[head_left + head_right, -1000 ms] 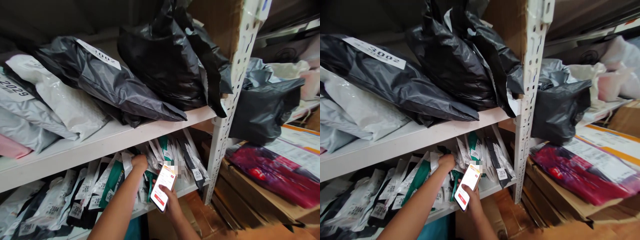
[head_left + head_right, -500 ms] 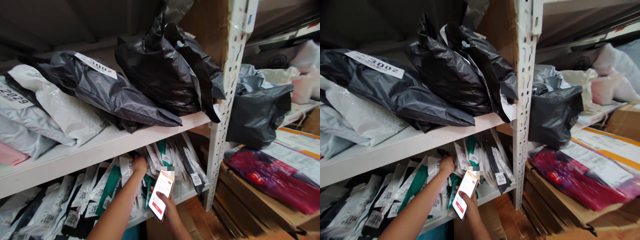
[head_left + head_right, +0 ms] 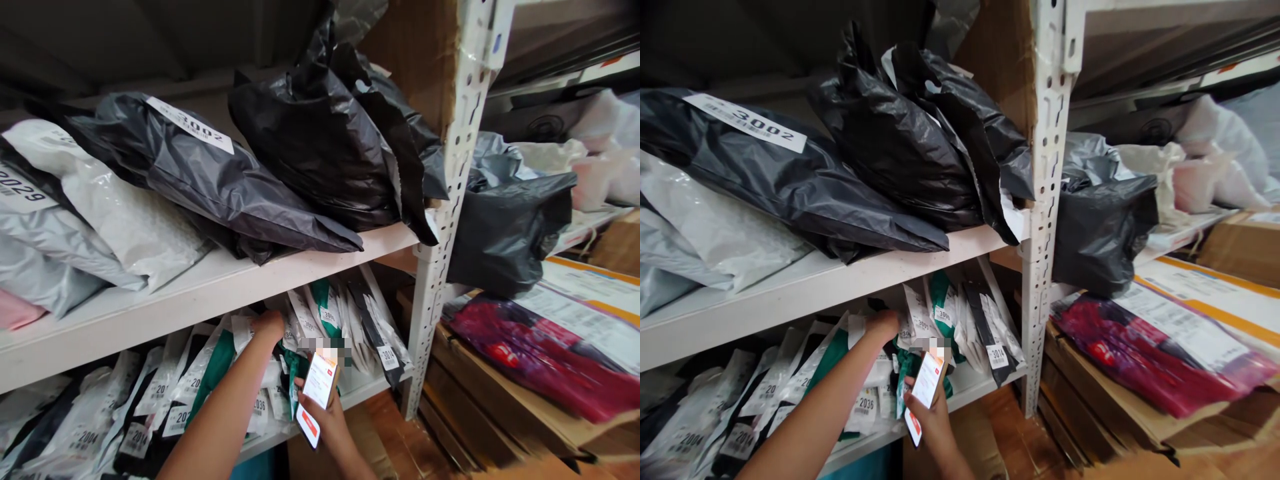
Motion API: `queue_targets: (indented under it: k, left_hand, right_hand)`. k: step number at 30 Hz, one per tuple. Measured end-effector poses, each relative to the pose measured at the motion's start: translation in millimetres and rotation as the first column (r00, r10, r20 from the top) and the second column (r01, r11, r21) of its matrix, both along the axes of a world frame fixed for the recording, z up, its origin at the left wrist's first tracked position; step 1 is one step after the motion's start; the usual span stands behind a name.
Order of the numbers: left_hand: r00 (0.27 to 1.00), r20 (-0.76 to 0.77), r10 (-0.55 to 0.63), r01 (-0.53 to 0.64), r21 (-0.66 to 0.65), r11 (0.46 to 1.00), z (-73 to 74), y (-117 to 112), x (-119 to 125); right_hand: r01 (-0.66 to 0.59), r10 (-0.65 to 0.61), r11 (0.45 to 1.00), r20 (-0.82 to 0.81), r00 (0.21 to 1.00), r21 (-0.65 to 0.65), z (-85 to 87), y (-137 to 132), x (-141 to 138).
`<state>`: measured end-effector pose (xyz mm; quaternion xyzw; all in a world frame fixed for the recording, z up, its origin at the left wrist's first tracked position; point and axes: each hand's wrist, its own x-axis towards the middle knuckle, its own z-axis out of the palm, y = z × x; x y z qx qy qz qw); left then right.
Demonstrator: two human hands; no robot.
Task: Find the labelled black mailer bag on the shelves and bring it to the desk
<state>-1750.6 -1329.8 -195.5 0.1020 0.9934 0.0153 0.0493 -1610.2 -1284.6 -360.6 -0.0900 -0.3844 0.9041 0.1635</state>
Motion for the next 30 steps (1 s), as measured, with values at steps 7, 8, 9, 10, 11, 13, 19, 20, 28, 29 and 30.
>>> queue_targets:
  k: [7,8,9,10,11,13,19,20,28,29,30]
  left_hand:
    - [0.990,-0.034,-0.136,0.135,-0.032,0.990,-2.6,-0.3,3.2]
    - [0.989,-0.021,-0.148,0.147,-0.030,0.989,-4.4,0.1,1.6]
    - [0.989,0.000,-0.148,0.148,-0.028,0.989,-5.9,0.3,-0.4]
    - [0.990,0.025,-0.139,0.139,-0.027,0.990,-7.2,0.5,-2.7]
    - [0.991,0.046,-0.128,0.129,-0.024,0.991,-8.0,0.6,-5.0]
    - [0.990,0.074,-0.118,0.120,-0.015,0.993,-8.3,0.5,-8.9]
    - [0.973,0.103,-0.208,0.207,0.014,0.978,2.5,-7.0,-9.3]
    - [0.972,0.100,-0.215,0.216,-0.005,0.976,5.1,-9.0,-7.7]
    - [0.981,-0.082,-0.178,0.161,-0.183,0.970,1.9,-9.0,9.2]
    - [0.982,-0.089,-0.167,0.150,-0.176,0.973,-0.4,-6.9,9.9]
    - [0.984,-0.082,-0.158,0.143,-0.163,0.976,-2.2,-4.6,10.1]
  right_hand:
    - [-0.009,0.009,1.000,-0.004,1.000,0.016,-3.2,0.1,-0.7]
    - [-0.010,0.010,1.000,-0.005,1.000,0.019,-3.3,-0.2,-1.1]
    - [-0.011,0.011,1.000,-0.006,1.000,0.022,-3.4,-0.5,-1.3]
    - [-0.009,0.009,1.000,-0.006,1.000,0.026,-3.8,-0.6,-1.5]
    - [-0.006,0.006,0.999,-0.008,1.000,0.031,-4.3,-0.5,-1.6]
    - [0.001,0.000,0.999,-0.013,1.000,0.048,-6.0,0.0,-1.5]
    - [0.007,-0.003,0.993,-0.027,1.000,0.118,-9.0,-0.4,1.1]
    - [0.012,-0.008,0.992,-0.028,1.000,0.127,-8.1,-1.3,1.8]
    - [0.086,-0.087,0.988,0.007,0.996,0.130,6.8,-9.4,7.8]
    - [0.080,-0.081,0.989,0.008,0.997,0.123,7.3,-10.2,8.0]
    - [0.076,-0.078,0.991,0.010,0.997,0.113,7.2,-11.2,8.0]
